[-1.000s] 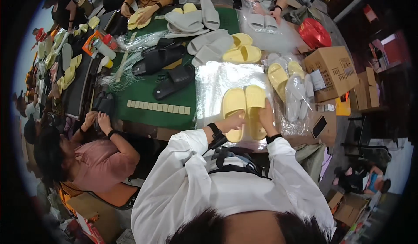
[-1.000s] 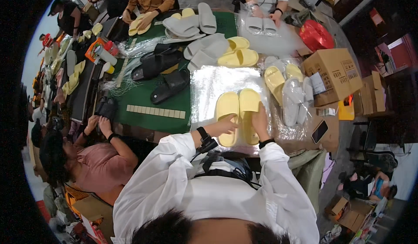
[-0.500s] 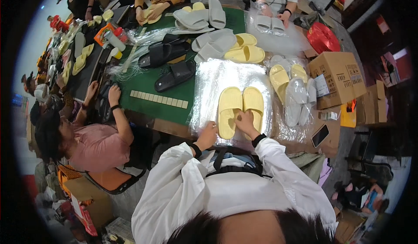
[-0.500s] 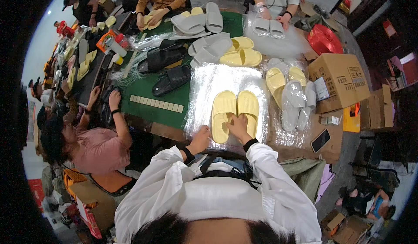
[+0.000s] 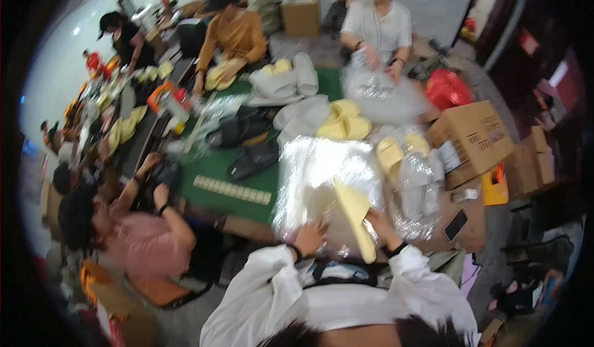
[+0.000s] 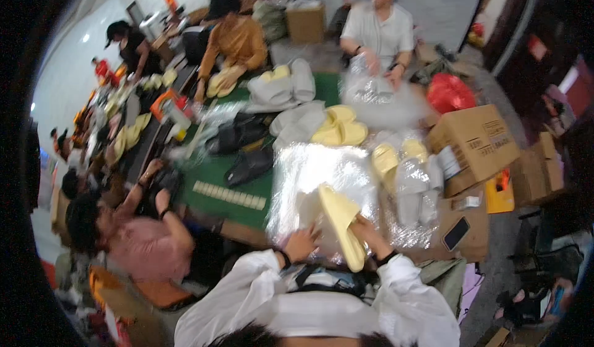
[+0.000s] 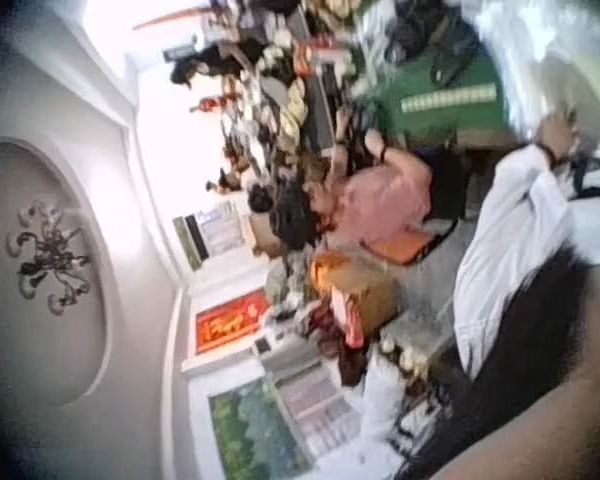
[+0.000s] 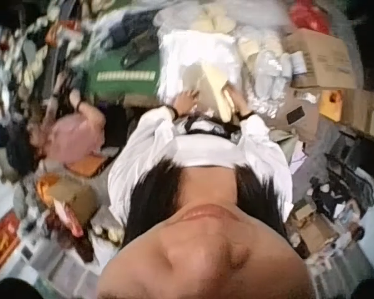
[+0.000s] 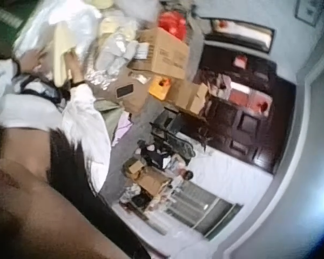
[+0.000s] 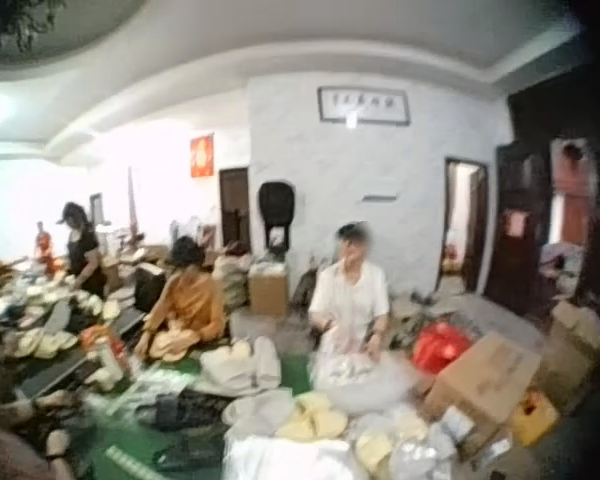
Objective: The recorder packages various colors of rubber slippers into clear plastic bags and then places the bagged slippers into a large shipping sack.
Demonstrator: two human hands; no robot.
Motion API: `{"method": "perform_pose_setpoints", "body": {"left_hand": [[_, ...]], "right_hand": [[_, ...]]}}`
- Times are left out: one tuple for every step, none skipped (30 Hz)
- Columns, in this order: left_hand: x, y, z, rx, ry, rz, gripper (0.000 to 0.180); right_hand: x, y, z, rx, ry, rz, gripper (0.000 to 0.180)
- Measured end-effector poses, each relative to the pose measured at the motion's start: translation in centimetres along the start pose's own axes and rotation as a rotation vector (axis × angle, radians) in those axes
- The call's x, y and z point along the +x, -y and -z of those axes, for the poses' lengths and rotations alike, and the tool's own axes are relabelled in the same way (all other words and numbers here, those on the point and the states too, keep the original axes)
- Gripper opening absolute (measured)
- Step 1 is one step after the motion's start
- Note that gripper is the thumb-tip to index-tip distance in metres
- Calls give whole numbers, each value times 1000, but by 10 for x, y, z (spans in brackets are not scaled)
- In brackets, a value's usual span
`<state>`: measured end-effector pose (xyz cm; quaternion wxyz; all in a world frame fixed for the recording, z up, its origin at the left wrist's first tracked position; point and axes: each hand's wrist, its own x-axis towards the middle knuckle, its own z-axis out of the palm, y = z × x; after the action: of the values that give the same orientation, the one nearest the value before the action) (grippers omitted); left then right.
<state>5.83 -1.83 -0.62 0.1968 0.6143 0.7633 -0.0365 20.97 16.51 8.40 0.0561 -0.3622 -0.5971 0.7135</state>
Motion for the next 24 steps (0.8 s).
{"method": "perform_pose_setpoints", "body": {"left_hand": [[1, -6, 8, -41, -54, -12, 60], [-3, -5, 4, -109, -107, 20, 62], [-1, -4, -10, -71, -149, 9, 64], [5, 1, -23, -38, -184, 12, 66], [9, 0, -20, 15, -211, -21, 68], [11, 1, -13, 70, -213, -54, 69], [14, 0, -6, 96, -196, -78, 61], [22, -1, -3, 95, -210, -91, 61], [22, 1, -5, 110, -236, -90, 55], [21, 3, -8, 128, -260, -85, 50], [21, 6, -13, 108, -367, -86, 40], [21, 6, -12, 110, -369, -87, 40], [20, 7, -10, 126, -411, -98, 42], [19, 8, -7, 141, -453, -107, 45], [18, 7, -5, 142, -455, -107, 45], [17, 6, -1, 118, -393, -18, 49], [16, 4, 2, 95, -331, 70, 53], [13, 3, 6, 95, -328, 74, 53], [11, 1, 9, 146, -340, 119, 56], [11, 0, 11, 196, -351, 162, 59], [10, 3, -2, 116, -441, 155, 56], [11, 5, -9, 118, -437, 156, 56], [13, 6, -16, 132, -464, 72, 53], [11, 5, -17, 144, -489, -9, 50]], "right_hand": [[5, -36, 18, 44, 25, 35, 37], [-12, -11, 12, -136, 82, 64, 33], [-11, -27, 20, -200, 60, 163, 32], [-13, -27, 25, -293, 76, 145, 30], [-26, -14, 23, -238, 85, 143, 29], [-23, -32, 34, -291, 115, 258, 29], [-26, -39, 40, -225, 126, 170, 29], [-25, -45, 49, -157, 139, 84, 29], [-28, -38, 50, -163, 139, 86, 29], [-35, -27, 49, -192, 184, 105, 30], [-38, -21, 48, -220, 232, 123, 31], [-39, -22, 51, -219, 230, 126, 31], [-40, -24, 53, -224, 255, 71, 31], [-40, -27, 54, -228, 280, 15, 32], [-38, -34, 55, -230, 281, 17, 32], [-35, -41, 54, -188, 335, 56, 32], [-32, -48, 54, -145, 389, 96, 32], [-32, -44, 49, -144, 393, 95, 32], [-33, -39, 44, -152, 384, 54, 32], [-33, -35, 40, -161, 375, 13, 32], [-33, -34, 34, -124, 400, -9, 32], [-32, -35, 31, -120, 402, -10, 32], [-30, -37, 30, -117, 419, 25, 31], [-29, -34, 27, -114, 437, 59, 31]]}}
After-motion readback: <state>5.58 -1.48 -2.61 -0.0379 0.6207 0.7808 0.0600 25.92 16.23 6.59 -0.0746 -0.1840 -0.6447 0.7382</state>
